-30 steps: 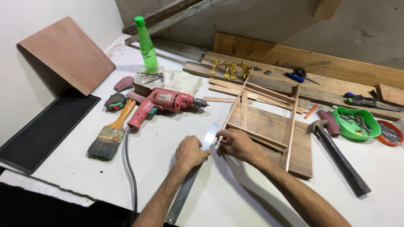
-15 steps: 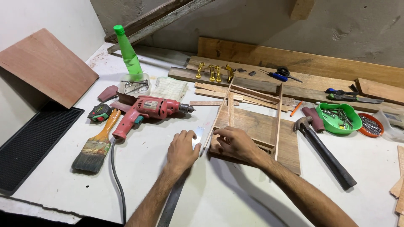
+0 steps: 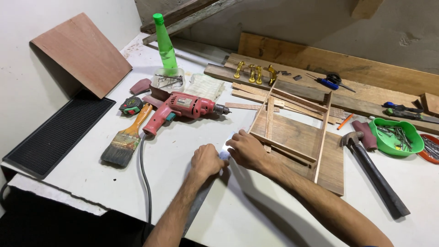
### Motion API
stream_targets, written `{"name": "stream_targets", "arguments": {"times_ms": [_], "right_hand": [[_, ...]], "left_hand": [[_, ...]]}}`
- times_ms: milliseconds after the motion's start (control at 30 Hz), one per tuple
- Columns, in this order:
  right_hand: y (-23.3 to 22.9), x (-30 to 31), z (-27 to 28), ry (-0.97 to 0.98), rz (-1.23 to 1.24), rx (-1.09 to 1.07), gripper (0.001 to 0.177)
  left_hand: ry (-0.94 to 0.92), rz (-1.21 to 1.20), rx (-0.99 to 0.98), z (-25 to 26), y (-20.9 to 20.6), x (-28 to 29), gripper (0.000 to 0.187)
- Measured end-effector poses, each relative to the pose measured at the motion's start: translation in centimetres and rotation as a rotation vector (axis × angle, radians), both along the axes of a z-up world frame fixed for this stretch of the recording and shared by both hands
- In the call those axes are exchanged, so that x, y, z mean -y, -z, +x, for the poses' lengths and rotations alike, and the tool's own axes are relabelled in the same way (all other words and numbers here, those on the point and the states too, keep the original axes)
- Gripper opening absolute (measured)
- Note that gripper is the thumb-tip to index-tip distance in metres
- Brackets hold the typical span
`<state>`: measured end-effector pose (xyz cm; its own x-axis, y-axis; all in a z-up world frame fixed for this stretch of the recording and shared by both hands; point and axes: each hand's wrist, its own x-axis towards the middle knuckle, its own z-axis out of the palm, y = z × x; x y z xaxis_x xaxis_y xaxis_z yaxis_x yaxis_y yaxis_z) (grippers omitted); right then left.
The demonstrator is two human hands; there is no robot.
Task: Constructing a wooden frame by measuring, marking, and hammering wood strips together.
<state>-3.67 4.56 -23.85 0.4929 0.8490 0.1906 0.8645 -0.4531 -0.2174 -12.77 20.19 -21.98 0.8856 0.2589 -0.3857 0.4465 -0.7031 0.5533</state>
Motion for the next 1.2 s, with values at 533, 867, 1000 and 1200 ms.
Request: {"name": "stream_targets", "arguments": {"times_ms": [533,867,1000,1200], "right_hand": [[1.9,-5.3,2.4,-0.124,-0.49,0.202,0.031],[0.1,-7.1,2.9,-0.161,-0.64,0.124,0.035],[0.2,-7.1,3.2,-0.17,-0.698,0.095,0.035],[0.4,-5.5,4.0,-0.179,-0.62,-0.025,0.019]], "left_hand": [[0.003,0.076,0.112,-0.1,2.2,0.0,0.034],[0.022,0.065,0.144,-0.1,3.0,0.0,0.037],[-0.007,0.227,0.257,-1.5,1.7,0.6,0.071],[0.0,0.105,0.176,-1.6,3.6,0.0,0.055]]}}
